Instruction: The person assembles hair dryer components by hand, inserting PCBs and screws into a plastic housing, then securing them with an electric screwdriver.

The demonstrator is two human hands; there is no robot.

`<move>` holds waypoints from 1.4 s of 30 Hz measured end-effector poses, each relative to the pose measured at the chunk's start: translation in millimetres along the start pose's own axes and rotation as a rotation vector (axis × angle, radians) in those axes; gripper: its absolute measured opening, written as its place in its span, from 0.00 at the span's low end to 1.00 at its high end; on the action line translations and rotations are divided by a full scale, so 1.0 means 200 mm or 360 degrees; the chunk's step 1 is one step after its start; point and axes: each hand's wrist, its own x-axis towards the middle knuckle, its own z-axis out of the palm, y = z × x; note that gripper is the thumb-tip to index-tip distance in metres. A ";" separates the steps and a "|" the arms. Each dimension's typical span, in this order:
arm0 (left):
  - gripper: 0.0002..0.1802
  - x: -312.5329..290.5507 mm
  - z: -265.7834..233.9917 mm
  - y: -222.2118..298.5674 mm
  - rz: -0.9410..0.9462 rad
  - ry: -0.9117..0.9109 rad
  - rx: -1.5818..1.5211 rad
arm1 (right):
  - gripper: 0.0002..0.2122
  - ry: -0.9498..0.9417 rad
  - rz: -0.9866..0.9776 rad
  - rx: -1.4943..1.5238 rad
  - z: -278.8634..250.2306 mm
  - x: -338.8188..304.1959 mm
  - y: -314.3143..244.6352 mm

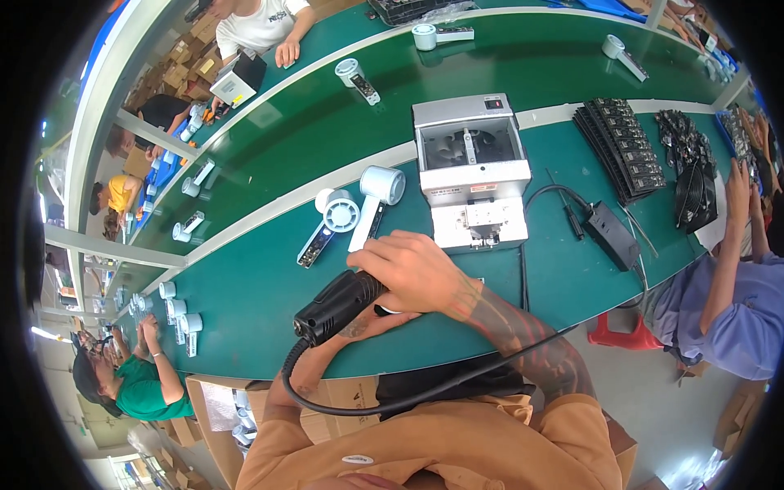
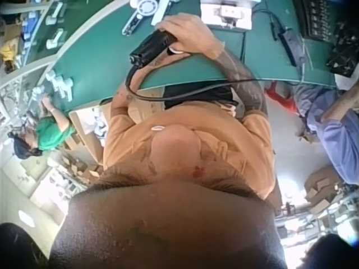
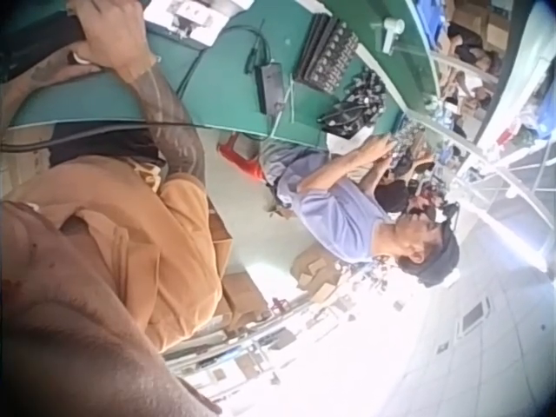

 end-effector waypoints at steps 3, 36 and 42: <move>0.39 0.00 -0.01 0.02 0.0046 0.0069 -0.0062 | 0.17 -0.0008 -0.0004 0.0003 0.00 0.00 0.00; 0.39 0.03 0.02 -0.01 0.0034 0.0085 -0.0048 | 0.19 -0.0028 0.0028 0.0026 -0.02 -0.02 0.05; 0.38 0.03 0.02 0.00 -0.0021 0.0067 -0.0137 | 0.18 -0.0031 0.0023 0.0027 -0.02 -0.02 0.05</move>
